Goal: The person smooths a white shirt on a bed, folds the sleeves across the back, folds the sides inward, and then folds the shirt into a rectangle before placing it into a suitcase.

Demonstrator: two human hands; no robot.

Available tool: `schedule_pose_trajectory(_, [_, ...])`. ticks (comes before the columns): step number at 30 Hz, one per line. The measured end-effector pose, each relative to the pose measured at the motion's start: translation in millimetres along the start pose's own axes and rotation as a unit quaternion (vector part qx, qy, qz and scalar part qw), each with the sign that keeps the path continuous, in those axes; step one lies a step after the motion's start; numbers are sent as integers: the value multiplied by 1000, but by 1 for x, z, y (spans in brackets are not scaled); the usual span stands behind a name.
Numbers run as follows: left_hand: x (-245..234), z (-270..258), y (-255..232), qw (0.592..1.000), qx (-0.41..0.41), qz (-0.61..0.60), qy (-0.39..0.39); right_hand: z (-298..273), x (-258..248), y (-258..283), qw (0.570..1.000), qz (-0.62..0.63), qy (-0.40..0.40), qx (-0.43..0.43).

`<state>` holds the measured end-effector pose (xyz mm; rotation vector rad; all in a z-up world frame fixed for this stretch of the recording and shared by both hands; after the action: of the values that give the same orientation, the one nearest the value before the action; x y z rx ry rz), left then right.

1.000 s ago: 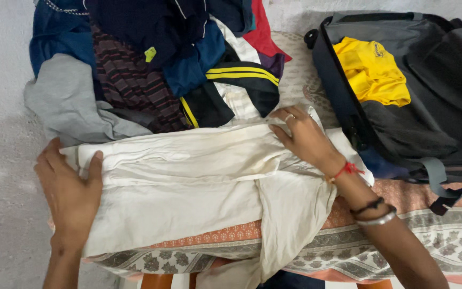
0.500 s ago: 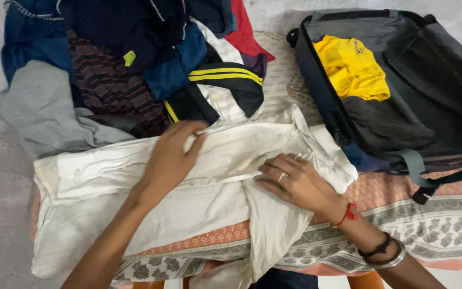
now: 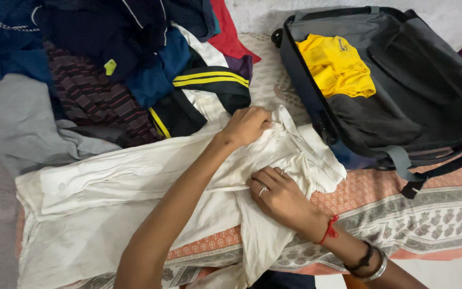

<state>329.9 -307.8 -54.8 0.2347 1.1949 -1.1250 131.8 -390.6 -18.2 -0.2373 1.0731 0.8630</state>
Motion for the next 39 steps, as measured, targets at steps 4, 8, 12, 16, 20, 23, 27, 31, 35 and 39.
schedule_pose_trajectory(4, [14, 4, 13, 994, 84, 45, -54, -5, 3, 2, 1000, 11, 15, 1])
schedule_pose_trajectory(8, [12, -8, 15, 984, 129, 87, -81, -9, 6, 0, 1000, 22, 13, 5])
schedule_pose_trajectory(12, [12, -7, 19, 993, 78, 84, -15, -8, 6, 0, 1000, 5, 30, 7])
schedule_pose_trajectory(16, [11, -6, 14, 993, 73, 96, -5, -4, -1, 6, 999, 9, 35, 12])
schedule_pose_trajectory(20, [-17, -17, -8, 981, 137, 113, -78, 3, -21, 0, 998, 34, 19, 43])
schedule_pose_trajectory(23, [-44, -48, -31, 982, 127, 110, -81, 12, -34, -11, 996, 4, -28, 83])
schedule_pose_trajectory(27, [-84, -119, -66, 988, 93, 75, -95, 30, -33, -23, 988, 10, -36, 149])
schedule_pose_trajectory(31, [-113, -183, -74, 996, -58, 35, -66, 43, -11, -19, 989, 27, 13, 142])
schedule_pose_trajectory(35, [-120, -214, -73, 991, -80, 82, -74, 59, 24, 0, 992, 51, 48, 105])
schedule_pose_trajectory(39, [-105, -219, -70, 983, -30, 182, -21, 78, 57, 28, 995, 67, 70, 21])
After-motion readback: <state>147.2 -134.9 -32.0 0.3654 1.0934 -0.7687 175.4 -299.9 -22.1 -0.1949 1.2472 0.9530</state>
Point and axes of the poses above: each hand's wrist, its own z-axis towards the middle knuckle, its own x-axis out of the palm, y = z × x, the point moved 5 cm from there along z, towards the middle knuckle, and after that the axes turned 12 degrees about x, right-handed, at the moved point
